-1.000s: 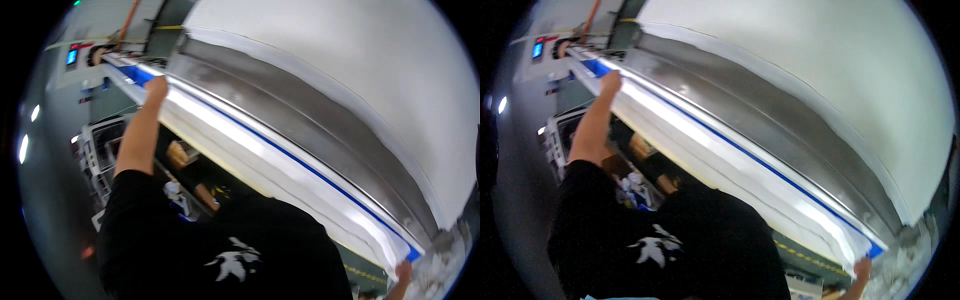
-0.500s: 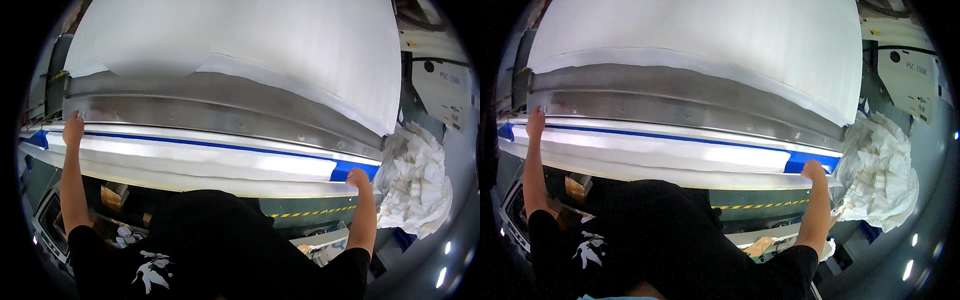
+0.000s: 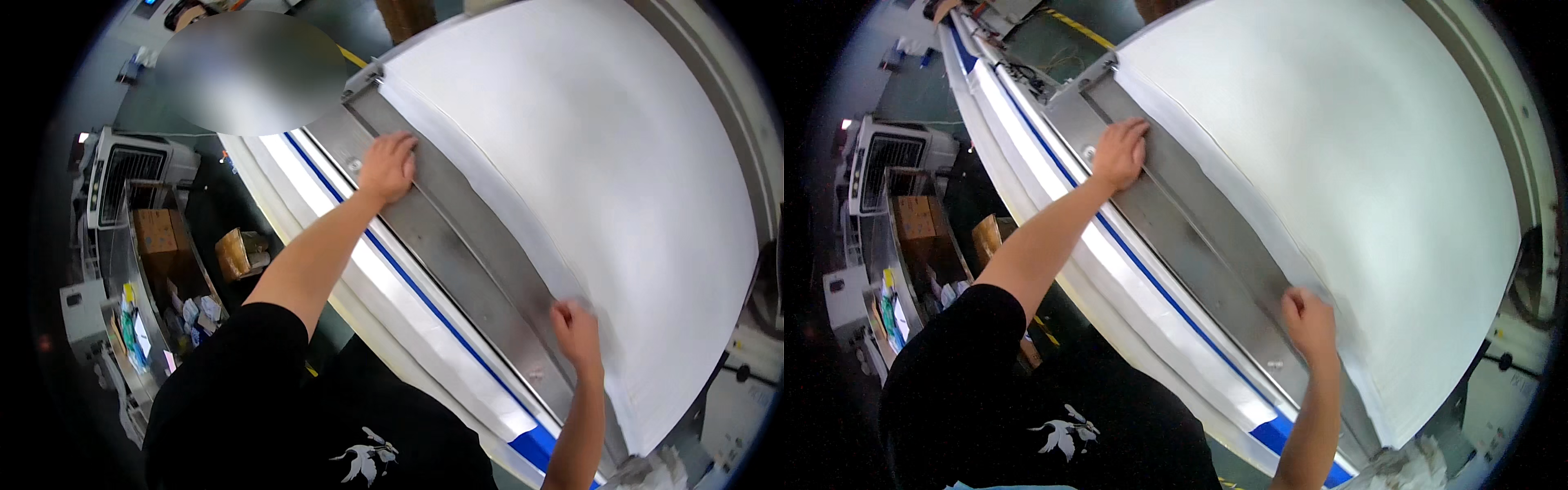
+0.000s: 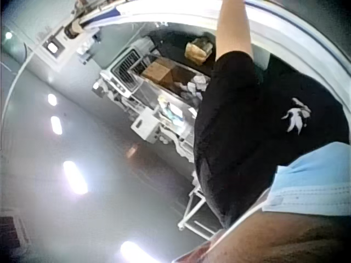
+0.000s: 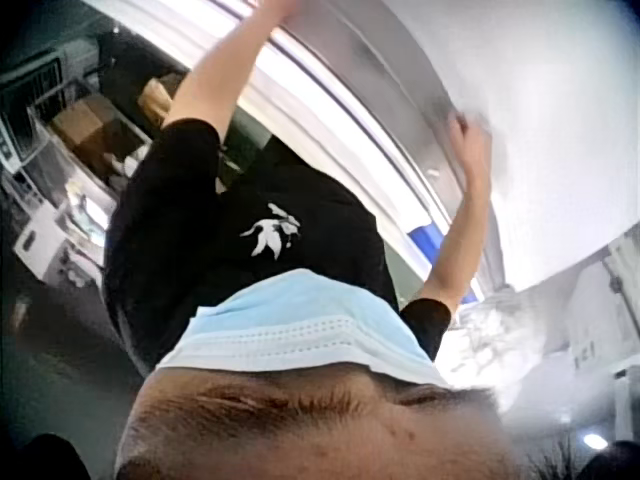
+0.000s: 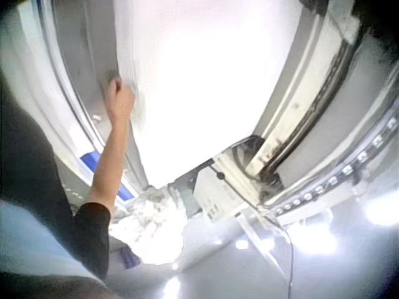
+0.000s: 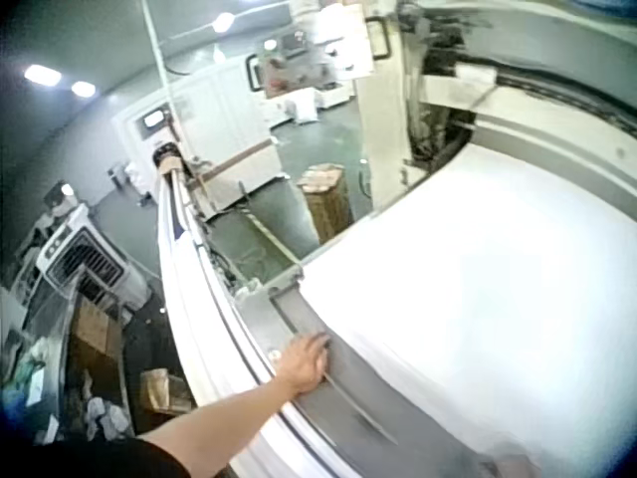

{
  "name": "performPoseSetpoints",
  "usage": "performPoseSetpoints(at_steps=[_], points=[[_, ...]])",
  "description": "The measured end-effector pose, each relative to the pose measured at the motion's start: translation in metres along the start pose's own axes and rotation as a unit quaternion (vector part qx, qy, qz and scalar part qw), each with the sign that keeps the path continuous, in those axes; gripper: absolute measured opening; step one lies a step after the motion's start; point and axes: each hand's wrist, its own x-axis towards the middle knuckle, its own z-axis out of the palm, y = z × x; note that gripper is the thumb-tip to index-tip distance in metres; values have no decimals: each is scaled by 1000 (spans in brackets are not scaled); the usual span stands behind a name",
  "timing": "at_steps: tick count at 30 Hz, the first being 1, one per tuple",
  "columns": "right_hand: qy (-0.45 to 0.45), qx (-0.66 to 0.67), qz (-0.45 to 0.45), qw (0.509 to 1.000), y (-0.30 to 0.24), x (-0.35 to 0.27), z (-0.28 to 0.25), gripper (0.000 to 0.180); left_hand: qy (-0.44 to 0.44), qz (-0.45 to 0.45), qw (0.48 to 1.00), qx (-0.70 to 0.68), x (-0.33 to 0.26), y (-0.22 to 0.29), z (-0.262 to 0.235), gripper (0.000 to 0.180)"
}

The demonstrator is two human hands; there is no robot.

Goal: The person repeatedly feeds large white sheets of paper into a machine's conveyor belt. They align each sheet at the intake, push it through the rollers, and then retrieve the processed sheet from the output side to repeat the cycle.

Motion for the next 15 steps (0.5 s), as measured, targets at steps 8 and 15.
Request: performPoseSetpoints(at_steps=[8, 15], points=[[55, 33, -216, 974, -190, 217, 32, 23, 6, -11, 998, -57, -4, 15, -9, 34], [68, 25, -237, 969, -259, 317, 60, 23, -7, -20, 998, -61, -4, 8, -7, 39]])
